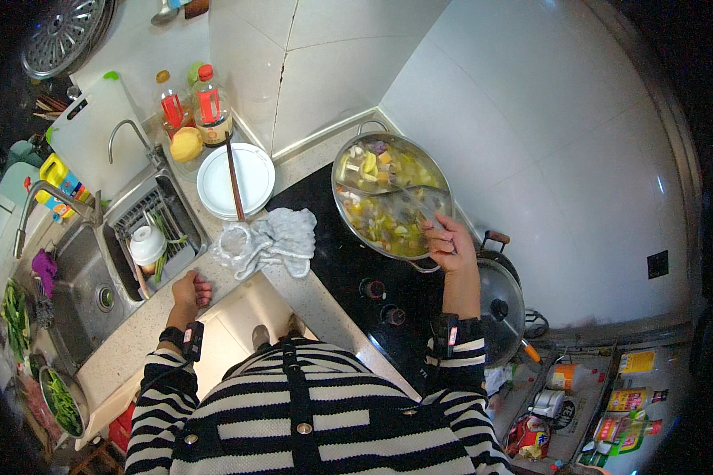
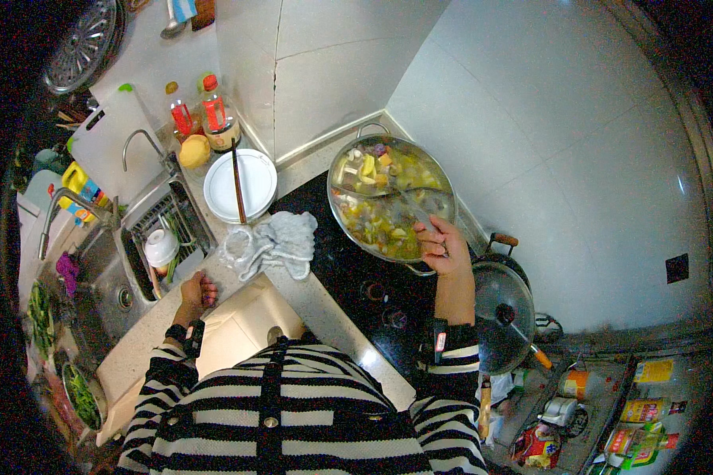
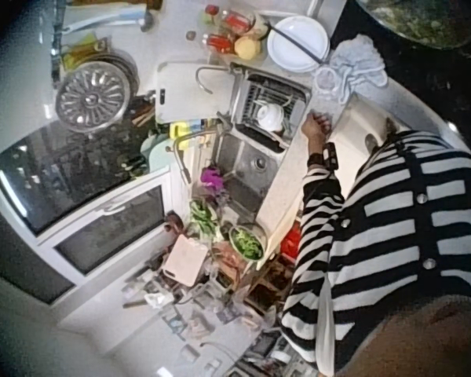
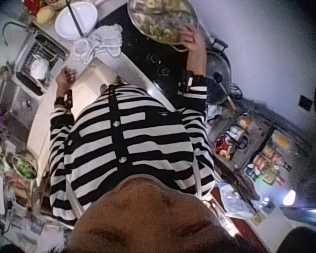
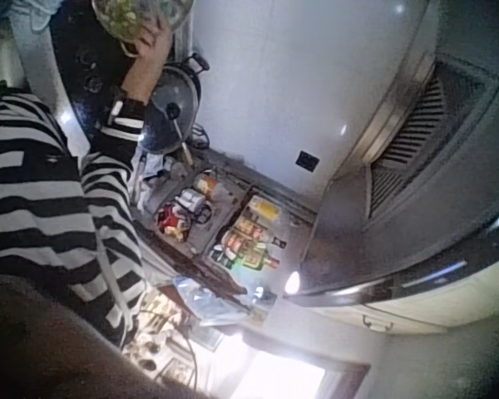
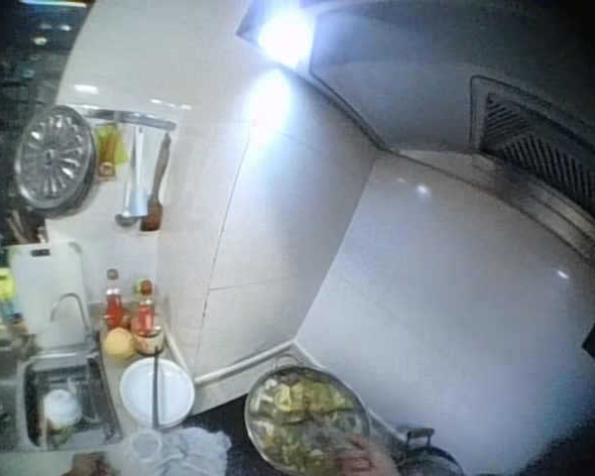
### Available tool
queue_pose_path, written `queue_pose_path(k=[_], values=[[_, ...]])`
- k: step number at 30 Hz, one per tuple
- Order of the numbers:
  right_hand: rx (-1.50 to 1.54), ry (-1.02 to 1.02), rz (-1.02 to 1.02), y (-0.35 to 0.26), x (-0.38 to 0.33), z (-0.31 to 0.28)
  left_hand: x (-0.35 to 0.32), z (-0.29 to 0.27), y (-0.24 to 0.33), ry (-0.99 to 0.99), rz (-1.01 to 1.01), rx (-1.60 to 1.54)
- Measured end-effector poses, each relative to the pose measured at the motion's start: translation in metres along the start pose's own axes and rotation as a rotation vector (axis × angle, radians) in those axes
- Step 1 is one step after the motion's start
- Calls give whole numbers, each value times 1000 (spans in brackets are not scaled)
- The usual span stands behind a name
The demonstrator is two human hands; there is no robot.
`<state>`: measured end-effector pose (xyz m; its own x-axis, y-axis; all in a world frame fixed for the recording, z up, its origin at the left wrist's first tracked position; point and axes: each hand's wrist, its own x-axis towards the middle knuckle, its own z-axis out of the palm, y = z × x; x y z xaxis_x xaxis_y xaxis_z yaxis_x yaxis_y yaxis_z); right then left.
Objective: The person stirs a simmering pot on the stove using a ladle and chopsticks, then washes hands at the sink. They later open a plastic bag containing flat noodles and place the noodles into a food processor.
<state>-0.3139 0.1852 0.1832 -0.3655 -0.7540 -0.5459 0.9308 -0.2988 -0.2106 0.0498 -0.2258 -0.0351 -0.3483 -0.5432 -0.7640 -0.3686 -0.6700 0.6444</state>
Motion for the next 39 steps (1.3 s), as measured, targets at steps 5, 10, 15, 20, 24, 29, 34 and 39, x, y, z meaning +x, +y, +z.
queue_pose_path(k=[5,10,15,20,24,29,34,39], values=[[-165,4,-47,0,-12,-5,1,1,1,31,-19,29],[-334,199,-221,12,-21,5,1,0,0,-8,-13,-14],[-640,338,-414,35,-22,22,3,-2,-1,-17,-14,-25],[-803,422,-460,57,-26,42,5,-3,-3,-23,5,-4],[-960,469,-485,73,-28,53,8,-3,-4,-32,-11,-16],[-1169,548,-488,86,-30,56,9,-3,-4,-16,-8,-8],[-1397,589,-516,88,-29,50,8,-2,-3,-39,-13,-26],[-1690,651,-529,79,-13,37,5,-1,-2,-32,-11,-14]])
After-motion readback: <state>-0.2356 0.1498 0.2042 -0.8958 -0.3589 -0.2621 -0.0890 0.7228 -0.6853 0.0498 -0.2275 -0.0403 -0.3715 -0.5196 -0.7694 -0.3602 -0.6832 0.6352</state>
